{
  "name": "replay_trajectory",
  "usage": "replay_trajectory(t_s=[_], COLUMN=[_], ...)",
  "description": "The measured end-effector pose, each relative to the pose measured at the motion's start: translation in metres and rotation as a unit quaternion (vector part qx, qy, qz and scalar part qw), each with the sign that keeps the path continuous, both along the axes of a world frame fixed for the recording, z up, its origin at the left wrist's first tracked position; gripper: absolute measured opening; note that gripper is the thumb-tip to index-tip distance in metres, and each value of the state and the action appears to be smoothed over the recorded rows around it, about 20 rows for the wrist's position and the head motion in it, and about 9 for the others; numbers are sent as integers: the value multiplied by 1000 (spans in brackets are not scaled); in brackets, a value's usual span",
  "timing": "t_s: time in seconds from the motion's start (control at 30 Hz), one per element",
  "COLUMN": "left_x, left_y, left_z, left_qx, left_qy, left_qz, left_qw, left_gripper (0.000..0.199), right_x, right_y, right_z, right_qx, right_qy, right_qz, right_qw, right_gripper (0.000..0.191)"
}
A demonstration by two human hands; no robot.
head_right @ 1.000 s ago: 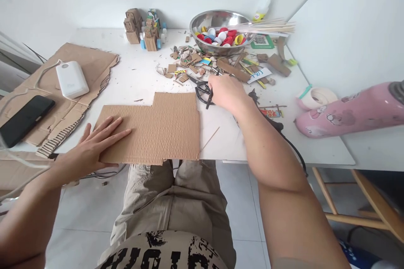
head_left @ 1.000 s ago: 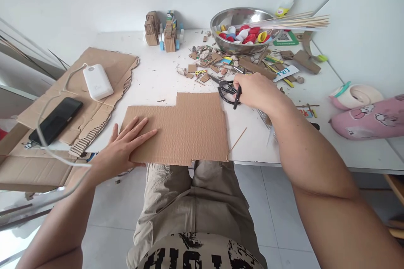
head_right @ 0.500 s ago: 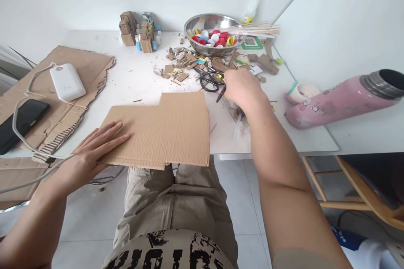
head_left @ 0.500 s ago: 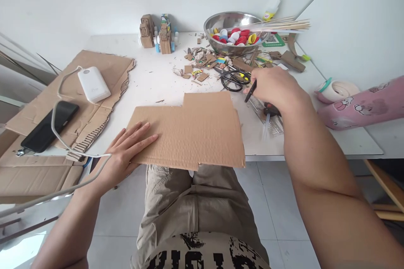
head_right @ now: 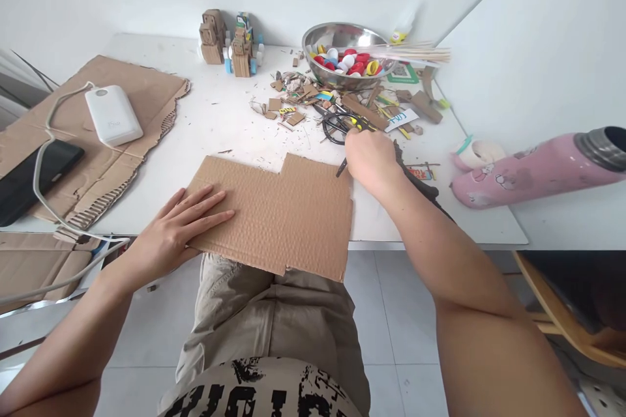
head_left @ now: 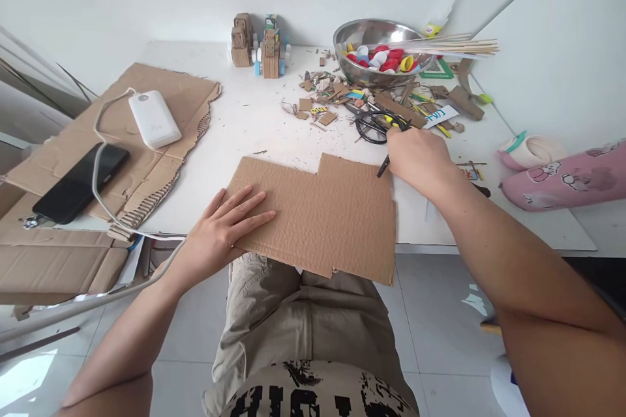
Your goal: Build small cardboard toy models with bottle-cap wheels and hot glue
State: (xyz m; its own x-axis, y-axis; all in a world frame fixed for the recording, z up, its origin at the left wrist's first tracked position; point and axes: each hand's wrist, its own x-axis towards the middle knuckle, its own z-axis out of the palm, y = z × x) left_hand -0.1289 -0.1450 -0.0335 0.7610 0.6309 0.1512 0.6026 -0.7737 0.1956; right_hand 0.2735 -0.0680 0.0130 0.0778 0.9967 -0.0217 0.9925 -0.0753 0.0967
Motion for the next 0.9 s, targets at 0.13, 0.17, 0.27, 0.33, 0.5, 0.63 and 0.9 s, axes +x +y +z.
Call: replay_trajectory(t_s=[0.13, 0.17, 0.27, 0.33, 0.5, 0.63, 0.9], left_x=[-7, -7, -8, -7, -9, -9, -1], left_y=[-2, -3, -6, -9, -16, -20, -19], left_z=[-5, -5, -2, 0, 2, 0, -3], left_qx=[-1, -1, -1, 5, 11, 31, 45], left_qy=[-6, -6, 1, 6, 23, 25, 26], left_qz=[-7, -6, 2, 5, 28, 33, 47], left_qw=[1000, 1000, 1000, 1000, 999, 999, 998], left_gripper=[75, 76, 77, 75, 73, 70, 80], right_x=[-1, -1, -2, -2, -4, -14, -23], right_y=[-18, -21, -25, -26, -36, -48, -36], right_z=[1, 1, 2, 2, -5, 0, 43], right_qx=[21, 23, 39, 56, 72, 80, 72], right_qy=[-8, -12, -14, -15, -39, -48, 50], right_qz=[15, 18, 31, 45, 102, 136, 17], right_qw=[1000, 999, 999, 997, 991, 986, 996], right_gripper=[34, 36, 35, 32, 30, 29, 21])
